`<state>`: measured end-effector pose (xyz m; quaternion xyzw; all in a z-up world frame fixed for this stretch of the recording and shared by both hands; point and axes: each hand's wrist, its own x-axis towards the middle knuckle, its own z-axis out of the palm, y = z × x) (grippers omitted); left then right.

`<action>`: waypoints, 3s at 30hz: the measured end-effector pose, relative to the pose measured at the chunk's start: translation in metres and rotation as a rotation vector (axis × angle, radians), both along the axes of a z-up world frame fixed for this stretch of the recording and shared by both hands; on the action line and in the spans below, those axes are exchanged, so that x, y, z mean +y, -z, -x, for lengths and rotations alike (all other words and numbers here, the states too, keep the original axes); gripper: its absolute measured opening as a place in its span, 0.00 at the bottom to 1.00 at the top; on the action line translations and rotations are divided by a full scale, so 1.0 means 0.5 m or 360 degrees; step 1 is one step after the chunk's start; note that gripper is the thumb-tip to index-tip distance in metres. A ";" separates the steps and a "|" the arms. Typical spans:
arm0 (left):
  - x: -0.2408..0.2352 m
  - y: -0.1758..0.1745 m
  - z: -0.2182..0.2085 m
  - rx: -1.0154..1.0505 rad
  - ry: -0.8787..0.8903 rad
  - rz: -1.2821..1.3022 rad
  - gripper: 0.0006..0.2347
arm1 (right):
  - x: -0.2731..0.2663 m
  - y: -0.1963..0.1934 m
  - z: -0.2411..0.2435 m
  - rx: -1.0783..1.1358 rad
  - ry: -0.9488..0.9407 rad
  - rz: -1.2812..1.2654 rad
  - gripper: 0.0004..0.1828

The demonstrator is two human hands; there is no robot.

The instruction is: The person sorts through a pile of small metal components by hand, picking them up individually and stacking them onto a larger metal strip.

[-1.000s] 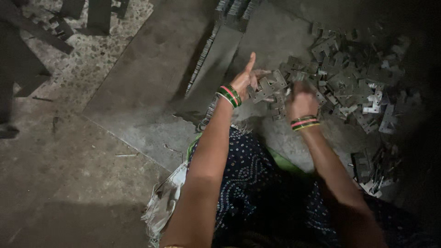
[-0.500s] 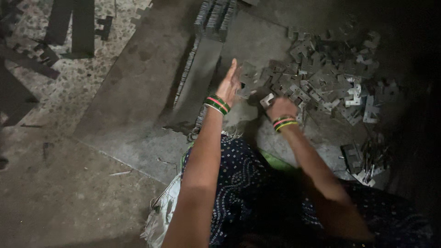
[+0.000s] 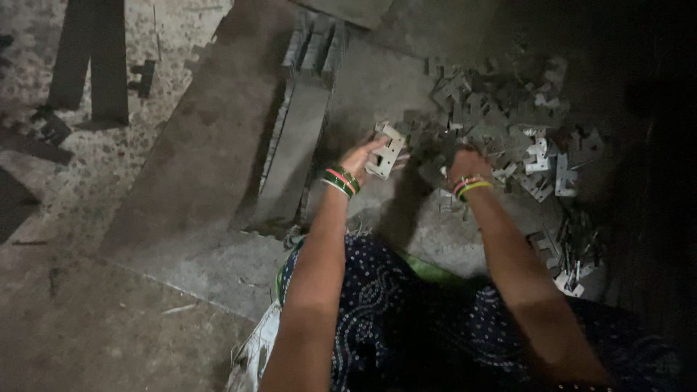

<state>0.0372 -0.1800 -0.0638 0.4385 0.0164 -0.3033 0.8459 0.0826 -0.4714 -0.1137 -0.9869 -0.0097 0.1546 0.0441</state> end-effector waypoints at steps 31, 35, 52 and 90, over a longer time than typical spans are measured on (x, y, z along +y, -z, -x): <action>-0.010 0.231 -0.112 -0.0165 -0.0547 -0.1212 0.29 | 0.063 -0.185 0.060 -0.0072 -0.0927 0.0470 0.21; -0.024 0.153 -0.090 -0.0161 -0.0436 -0.0991 0.38 | 0.022 -0.180 0.085 -0.1108 -0.1209 -0.0077 0.19; -0.005 0.216 -0.141 0.0105 -0.0650 -0.1226 0.40 | 0.122 -0.132 -0.048 -0.0462 -0.0400 -0.0415 0.19; -0.010 0.206 -0.140 0.0297 -0.0657 -0.1035 0.49 | 0.067 -0.065 -0.044 -0.1149 -0.1317 -0.0633 0.30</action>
